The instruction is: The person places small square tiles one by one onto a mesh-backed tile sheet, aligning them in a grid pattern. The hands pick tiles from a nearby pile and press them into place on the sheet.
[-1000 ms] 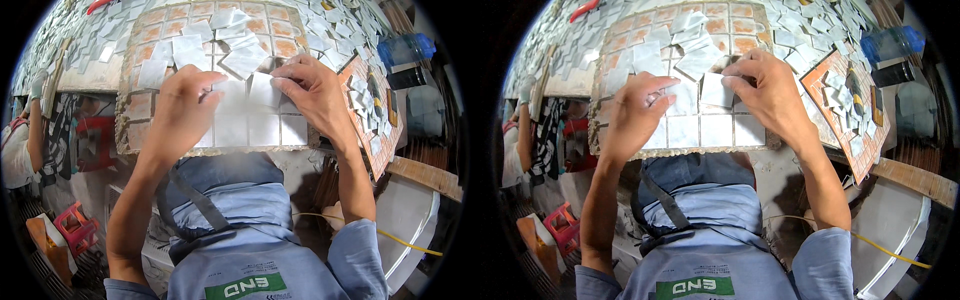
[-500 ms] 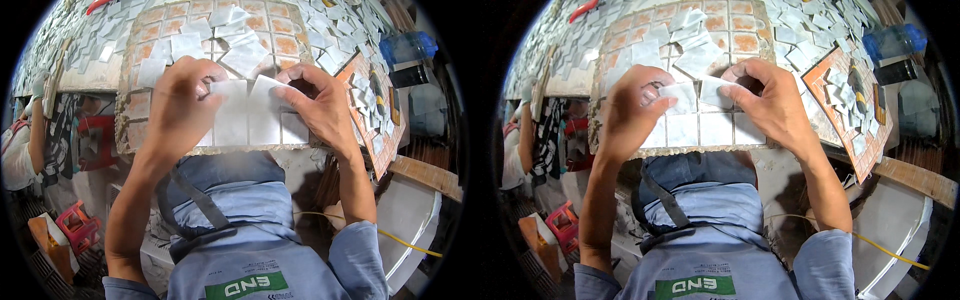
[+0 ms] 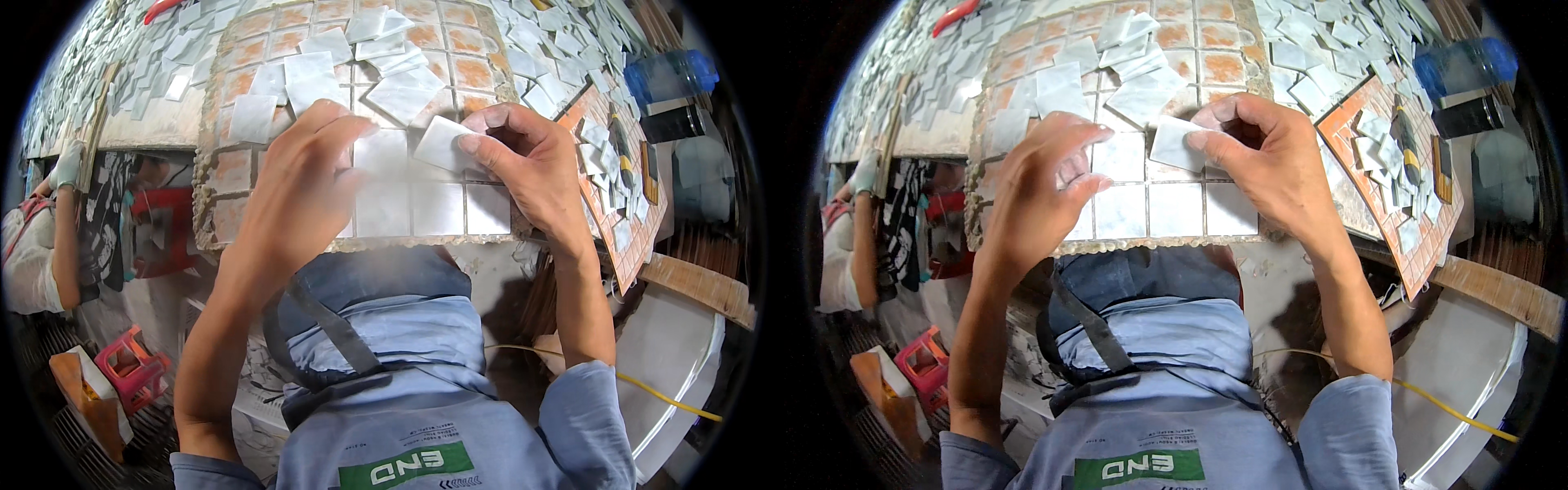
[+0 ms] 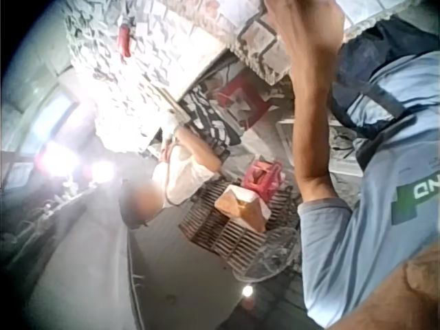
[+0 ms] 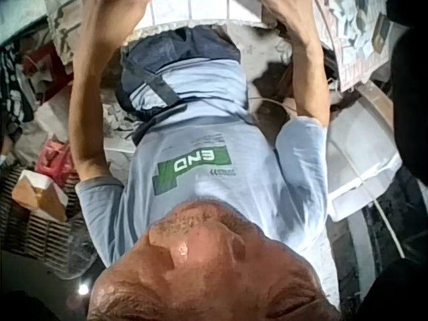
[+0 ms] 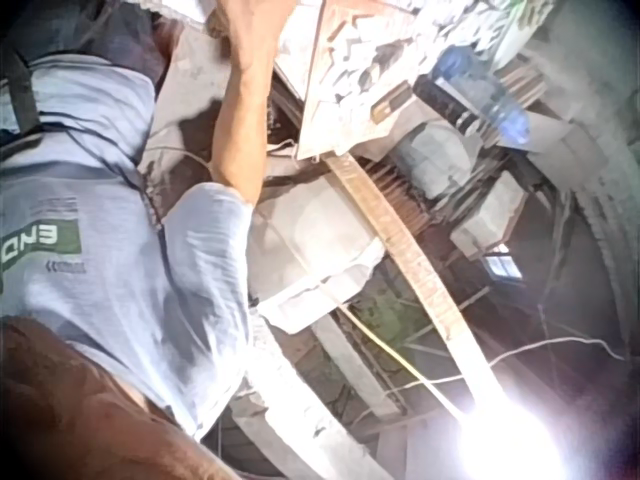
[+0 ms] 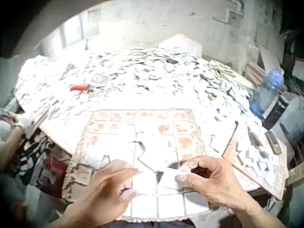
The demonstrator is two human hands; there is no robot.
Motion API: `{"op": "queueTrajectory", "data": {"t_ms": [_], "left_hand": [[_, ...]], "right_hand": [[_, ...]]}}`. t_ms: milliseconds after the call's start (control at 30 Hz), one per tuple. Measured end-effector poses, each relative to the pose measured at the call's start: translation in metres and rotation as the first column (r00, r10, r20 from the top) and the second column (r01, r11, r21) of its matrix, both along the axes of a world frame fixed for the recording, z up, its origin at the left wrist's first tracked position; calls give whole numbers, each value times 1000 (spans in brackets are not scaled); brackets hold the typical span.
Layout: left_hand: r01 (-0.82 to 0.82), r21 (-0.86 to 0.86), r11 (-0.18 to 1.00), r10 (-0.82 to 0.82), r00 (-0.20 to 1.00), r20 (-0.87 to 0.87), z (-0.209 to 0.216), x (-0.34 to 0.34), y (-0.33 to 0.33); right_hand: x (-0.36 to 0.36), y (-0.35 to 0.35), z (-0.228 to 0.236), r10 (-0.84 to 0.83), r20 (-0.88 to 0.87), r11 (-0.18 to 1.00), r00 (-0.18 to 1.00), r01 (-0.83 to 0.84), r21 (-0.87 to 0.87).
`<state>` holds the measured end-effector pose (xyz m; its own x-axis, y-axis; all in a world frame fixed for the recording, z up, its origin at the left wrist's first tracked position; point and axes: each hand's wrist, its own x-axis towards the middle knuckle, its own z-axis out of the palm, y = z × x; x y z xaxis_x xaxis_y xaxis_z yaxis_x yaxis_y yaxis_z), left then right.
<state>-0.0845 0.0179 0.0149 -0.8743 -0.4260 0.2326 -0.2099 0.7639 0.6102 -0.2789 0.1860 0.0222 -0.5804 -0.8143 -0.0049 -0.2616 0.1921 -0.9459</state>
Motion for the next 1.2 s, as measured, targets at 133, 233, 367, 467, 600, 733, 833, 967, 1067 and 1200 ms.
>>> {"op": "queueTrajectory", "data": {"t_ms": [133, 233, 367, 467, 600, 733, 833, 967, 1067, 1200], "left_hand": [[-24, 114, 993, 15, 997, 80, 0, -5, -8], [-71, 290, 954, 30, 989, 144, 10, -10, -12], [-65, 261, 963, 37, 993, 110, 2, -7, -8], [-89, 274, 958, 75, 995, 61, -5, -5, -2], [-127, 327, 937, 119, 992, 44, -6, -6, 1], [-132, 263, 956, 136, 991, 3, -14, -6, 6], [-142, 242, 960, 145, 989, 5, -9, -1, 1], [-264, -78, 961, 257, 962, -91, -3, 9, -19], [-276, -388, 879, 258, 961, -101, -7, 10, -33], [-240, -430, 871, 243, 969, -49, -6, 0, -34]], "right_hand": [[-7, -4, 5, 11, 87, 991, 996, -23, 132], [-6, -13, 10, 27, 113, 970, 993, -54, 237], [-9, -15, -8, 153, -372, 988, 916, -144, 52], [-5, -17, -1, 200, -486, 980, 850, -165, 115], [11, -11, -6, 215, -828, 975, 517, -164, 151], [23, -5, -2, 306, -875, 952, 374, -135, 276], [17, -5, 8, 344, -796, 939, 498, -183, 292], [0, -21, 15, 227, -711, 971, 665, -102, 214], [0, -43, -1, 183, -793, 982, 581, -145, 120], [8, -58, -5, 199, -826, 980, 527, -93, 177]]}}
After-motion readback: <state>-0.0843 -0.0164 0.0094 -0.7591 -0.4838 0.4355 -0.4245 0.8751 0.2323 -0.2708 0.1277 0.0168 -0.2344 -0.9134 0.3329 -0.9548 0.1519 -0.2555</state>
